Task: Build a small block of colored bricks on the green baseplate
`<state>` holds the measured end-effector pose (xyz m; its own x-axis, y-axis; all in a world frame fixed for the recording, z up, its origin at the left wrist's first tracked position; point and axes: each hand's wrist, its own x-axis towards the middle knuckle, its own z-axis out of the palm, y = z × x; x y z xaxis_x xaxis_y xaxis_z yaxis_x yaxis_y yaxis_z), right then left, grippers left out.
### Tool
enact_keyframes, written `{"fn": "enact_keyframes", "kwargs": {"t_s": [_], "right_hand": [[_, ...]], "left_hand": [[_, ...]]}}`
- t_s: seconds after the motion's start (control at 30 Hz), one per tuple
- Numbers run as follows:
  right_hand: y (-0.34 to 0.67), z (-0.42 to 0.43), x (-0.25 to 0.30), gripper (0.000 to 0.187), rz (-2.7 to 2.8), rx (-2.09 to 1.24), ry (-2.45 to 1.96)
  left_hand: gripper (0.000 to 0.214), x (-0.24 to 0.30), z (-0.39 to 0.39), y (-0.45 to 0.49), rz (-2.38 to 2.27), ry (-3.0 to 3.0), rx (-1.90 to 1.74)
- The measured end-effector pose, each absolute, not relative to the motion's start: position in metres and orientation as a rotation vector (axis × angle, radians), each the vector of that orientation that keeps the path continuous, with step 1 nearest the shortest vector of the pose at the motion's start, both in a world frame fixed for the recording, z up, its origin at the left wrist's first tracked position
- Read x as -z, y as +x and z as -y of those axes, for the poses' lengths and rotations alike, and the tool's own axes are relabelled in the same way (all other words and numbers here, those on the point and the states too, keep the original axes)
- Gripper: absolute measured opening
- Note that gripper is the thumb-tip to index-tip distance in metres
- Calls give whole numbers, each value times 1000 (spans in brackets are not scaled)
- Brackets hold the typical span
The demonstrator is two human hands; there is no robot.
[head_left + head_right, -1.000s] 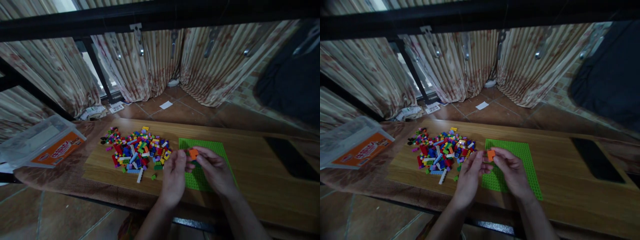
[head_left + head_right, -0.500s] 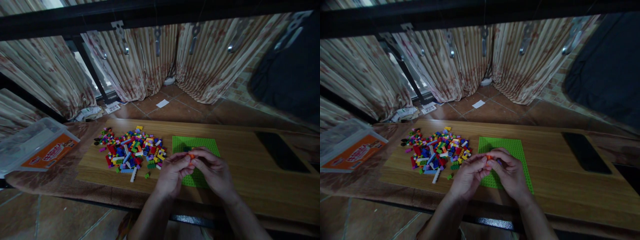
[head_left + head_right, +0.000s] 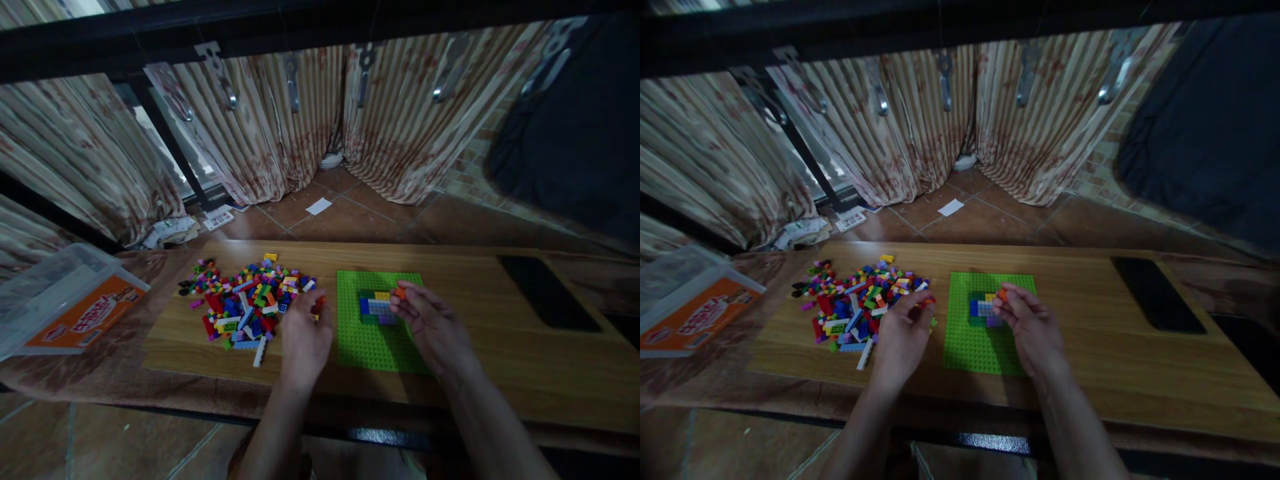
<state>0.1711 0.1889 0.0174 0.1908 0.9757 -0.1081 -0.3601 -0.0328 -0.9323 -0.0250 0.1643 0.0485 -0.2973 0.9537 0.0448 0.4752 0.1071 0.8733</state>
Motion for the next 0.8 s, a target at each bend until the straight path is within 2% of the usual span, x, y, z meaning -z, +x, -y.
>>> {"fn": "enact_keyframes", "kwargs": {"t_s": [0.1, 0.2, 0.47, 0.57, 0.67, 0.8], "right_hand": [[174, -192, -14, 21, 736, -1203, -1125], [175, -194, -13, 25, 700, -1154, -1193], [176, -193, -8, 30, 781, -1141, -1290], [176, -192, -6, 34, 845, -1158, -1377], [172, -188, -8, 37, 870, -1158, -1467], [153, -189, -16, 31, 789, -1357, -1281]], "left_hand": [[29, -50, -164, -44, -2188, 1657, -870], [32, -51, -162, -55, -2331, 1715, -685], [36, -54, -160, -61, -2400, 1667, -642], [34, -54, -159, -55, -2330, 1656, -749], [29, -54, -157, -44, -2143, 1648, -1018], [24, -57, -154, -29, -1844, 1522, -1300]]}}
